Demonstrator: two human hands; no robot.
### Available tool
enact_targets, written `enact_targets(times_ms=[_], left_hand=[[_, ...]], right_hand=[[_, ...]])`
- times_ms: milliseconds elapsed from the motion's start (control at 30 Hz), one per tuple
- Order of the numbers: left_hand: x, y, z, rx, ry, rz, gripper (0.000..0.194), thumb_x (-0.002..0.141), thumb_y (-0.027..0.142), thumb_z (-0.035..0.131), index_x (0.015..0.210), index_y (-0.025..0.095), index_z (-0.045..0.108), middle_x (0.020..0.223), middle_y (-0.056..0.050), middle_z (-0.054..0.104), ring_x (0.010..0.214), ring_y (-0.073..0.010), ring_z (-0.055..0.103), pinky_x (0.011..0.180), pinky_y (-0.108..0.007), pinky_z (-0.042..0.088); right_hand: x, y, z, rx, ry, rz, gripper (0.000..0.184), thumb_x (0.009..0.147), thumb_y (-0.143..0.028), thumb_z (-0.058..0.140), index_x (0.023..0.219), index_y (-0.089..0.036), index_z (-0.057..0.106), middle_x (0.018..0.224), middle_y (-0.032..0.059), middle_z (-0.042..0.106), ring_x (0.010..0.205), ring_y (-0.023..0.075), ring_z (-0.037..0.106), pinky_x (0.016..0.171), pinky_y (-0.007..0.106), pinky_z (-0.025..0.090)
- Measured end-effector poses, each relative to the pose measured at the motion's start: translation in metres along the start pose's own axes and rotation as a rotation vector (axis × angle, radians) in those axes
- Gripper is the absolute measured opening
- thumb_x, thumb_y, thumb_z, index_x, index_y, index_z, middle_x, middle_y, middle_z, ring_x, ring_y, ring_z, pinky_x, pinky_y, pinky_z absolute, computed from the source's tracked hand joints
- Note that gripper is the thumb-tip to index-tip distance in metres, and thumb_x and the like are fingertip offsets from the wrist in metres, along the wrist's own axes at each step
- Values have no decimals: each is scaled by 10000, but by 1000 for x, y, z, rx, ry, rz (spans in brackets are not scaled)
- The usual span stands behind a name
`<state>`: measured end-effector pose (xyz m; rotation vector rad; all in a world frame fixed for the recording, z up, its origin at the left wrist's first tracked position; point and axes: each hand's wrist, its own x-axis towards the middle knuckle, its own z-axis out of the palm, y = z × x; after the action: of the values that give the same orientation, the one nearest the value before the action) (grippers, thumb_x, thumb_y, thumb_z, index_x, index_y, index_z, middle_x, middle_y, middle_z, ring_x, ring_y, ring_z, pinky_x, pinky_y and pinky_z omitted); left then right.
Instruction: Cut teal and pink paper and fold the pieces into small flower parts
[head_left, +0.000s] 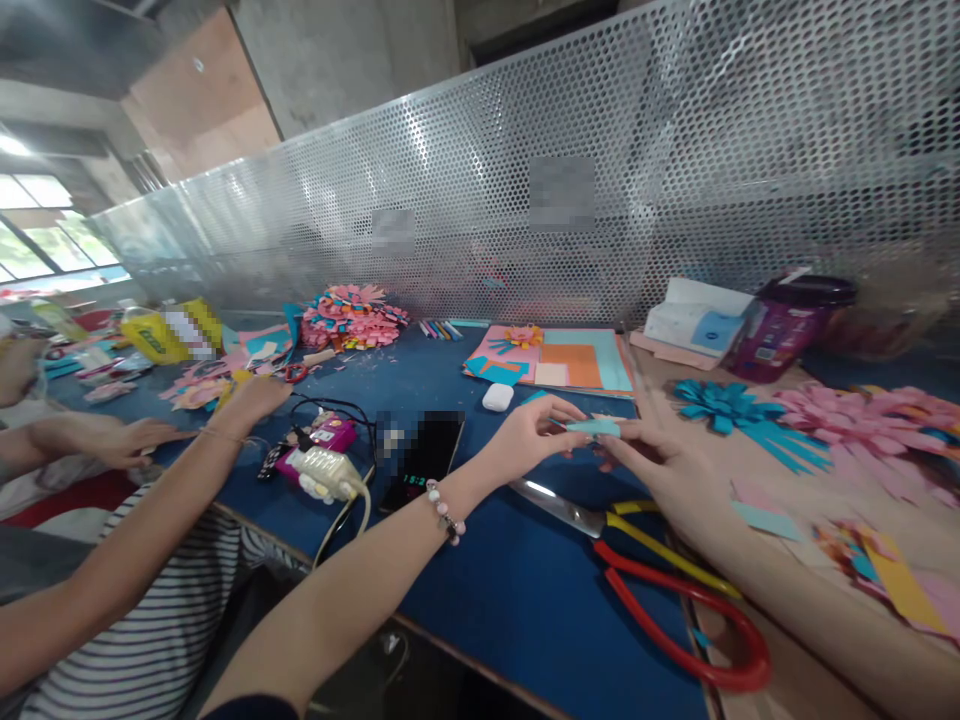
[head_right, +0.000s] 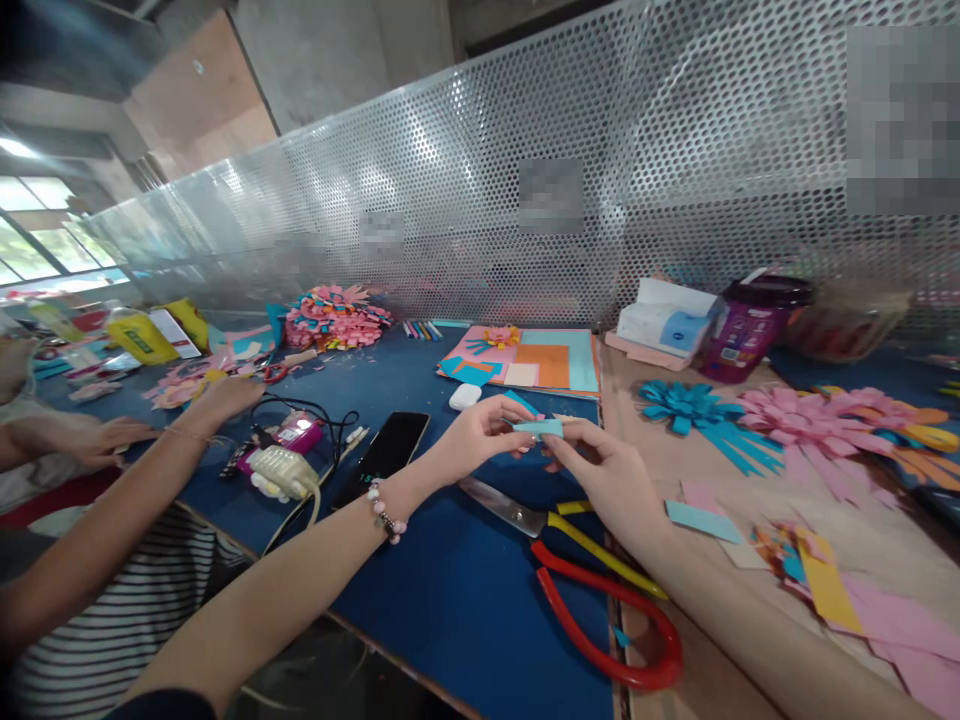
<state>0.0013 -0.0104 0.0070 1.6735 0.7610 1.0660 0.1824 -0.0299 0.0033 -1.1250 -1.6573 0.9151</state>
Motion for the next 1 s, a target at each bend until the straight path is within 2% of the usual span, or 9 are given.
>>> enact_targets(times_ms=[133,400,567,733,867,1000], left_hand=[[0,1,0,48,18,-13,290,731,299,628,946,116,563,798,-57,593,703,-128,587,691,-299,489],[-1,-2,3,24,28,7,355,755,272,599,1083,147,543,901,-85,622,721,-127,590,659,-269,482],[-2,-3,4,114,48,24,318,762,300,589,1036,139,592,913,-92,634,698,-120,576,664,-267,477],[-3,-4,6,179,68,54,305,775,306,573,1034,147,597,906,-88,647,725,-126,584,692,-271,472],[-3,-4,5,228,77,56,312,772,312,577,1028,137,605,886,-93,650,740,-135,590,694,-271,472],[-3,-4,5,266,89,65,309,774,298,575,1037,140,608,881,-90,655,760,-143,599,712,-275,478]], right_hand=[[0,2,1,19,-2,-9,296,763,-484,554,809,-199,623,733,33,656,694,184,616,725,305,476],[-1,0,4,101,42,29,288,729,-480,598,793,-206,538,715,28,652,672,182,623,705,310,484],[1,-1,7,192,57,42,326,694,-455,647,829,-222,463,684,6,617,638,185,626,652,316,493],[3,3,6,175,-16,55,382,728,-436,621,1016,-215,501,722,6,608,660,168,611,655,300,492],[3,7,5,120,-37,40,312,772,-440,570,953,-186,563,736,26,622,682,155,590,698,292,482],[3,6,4,96,-32,42,315,756,-456,579,900,-176,580,694,25,618,666,159,586,669,291,481]])
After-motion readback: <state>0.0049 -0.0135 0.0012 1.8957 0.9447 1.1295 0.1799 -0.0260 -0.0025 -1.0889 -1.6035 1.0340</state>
